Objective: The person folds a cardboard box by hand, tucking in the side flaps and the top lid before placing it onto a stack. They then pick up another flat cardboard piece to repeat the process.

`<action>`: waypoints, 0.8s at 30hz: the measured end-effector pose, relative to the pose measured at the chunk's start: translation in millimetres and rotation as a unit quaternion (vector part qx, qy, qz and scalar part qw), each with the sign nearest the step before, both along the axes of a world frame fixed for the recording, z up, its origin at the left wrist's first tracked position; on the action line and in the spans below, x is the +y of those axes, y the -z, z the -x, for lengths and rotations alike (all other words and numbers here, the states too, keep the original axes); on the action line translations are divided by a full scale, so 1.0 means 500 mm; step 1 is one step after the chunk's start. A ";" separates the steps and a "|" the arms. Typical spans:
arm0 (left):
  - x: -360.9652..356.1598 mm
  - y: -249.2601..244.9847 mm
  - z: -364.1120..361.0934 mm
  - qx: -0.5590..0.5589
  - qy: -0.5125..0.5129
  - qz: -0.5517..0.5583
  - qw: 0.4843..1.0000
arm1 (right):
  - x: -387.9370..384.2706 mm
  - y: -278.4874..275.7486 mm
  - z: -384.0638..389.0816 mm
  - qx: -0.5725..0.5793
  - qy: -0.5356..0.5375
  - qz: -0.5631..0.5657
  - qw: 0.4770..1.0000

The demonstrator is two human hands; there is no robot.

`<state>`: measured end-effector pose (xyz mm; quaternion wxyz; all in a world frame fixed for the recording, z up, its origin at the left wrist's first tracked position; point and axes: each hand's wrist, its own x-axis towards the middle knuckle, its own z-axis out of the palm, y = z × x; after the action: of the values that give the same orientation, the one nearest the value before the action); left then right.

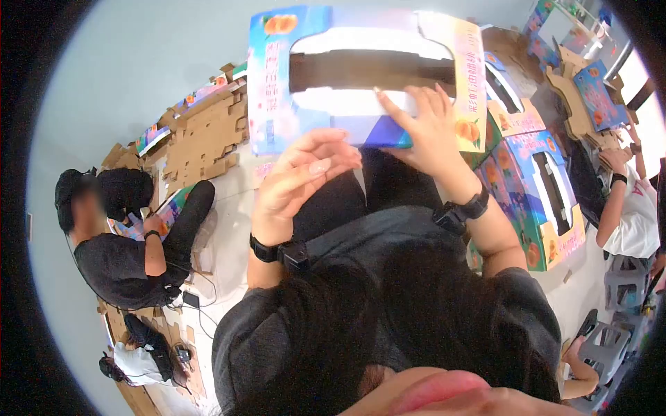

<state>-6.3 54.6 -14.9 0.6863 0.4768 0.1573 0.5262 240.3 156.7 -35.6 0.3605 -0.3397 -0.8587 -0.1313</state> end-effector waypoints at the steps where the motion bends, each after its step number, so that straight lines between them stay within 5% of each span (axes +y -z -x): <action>1: -0.004 -0.002 0.005 0.008 -0.017 0.004 1.000 | 0.001 -0.006 -0.009 0.003 0.018 0.001 1.000; 10: 0.018 0.053 0.102 -0.031 -0.158 0.022 0.987 | 0.186 -0.009 -0.197 0.013 0.268 -0.027 0.963; 18: 0.036 0.151 0.226 -0.048 -0.304 0.061 0.950 | 0.347 0.048 -0.355 -0.055 0.495 0.135 0.856; 24: 0.045 0.189 0.263 -0.061 -0.372 0.108 0.920 | 0.438 0.069 -0.392 -0.076 0.558 0.214 0.798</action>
<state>-137.6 77.2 -109.6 0.4968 0.2740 0.3364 0.7516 436.2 375.6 -70.0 0.0764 -0.8176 -0.5510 -0.1485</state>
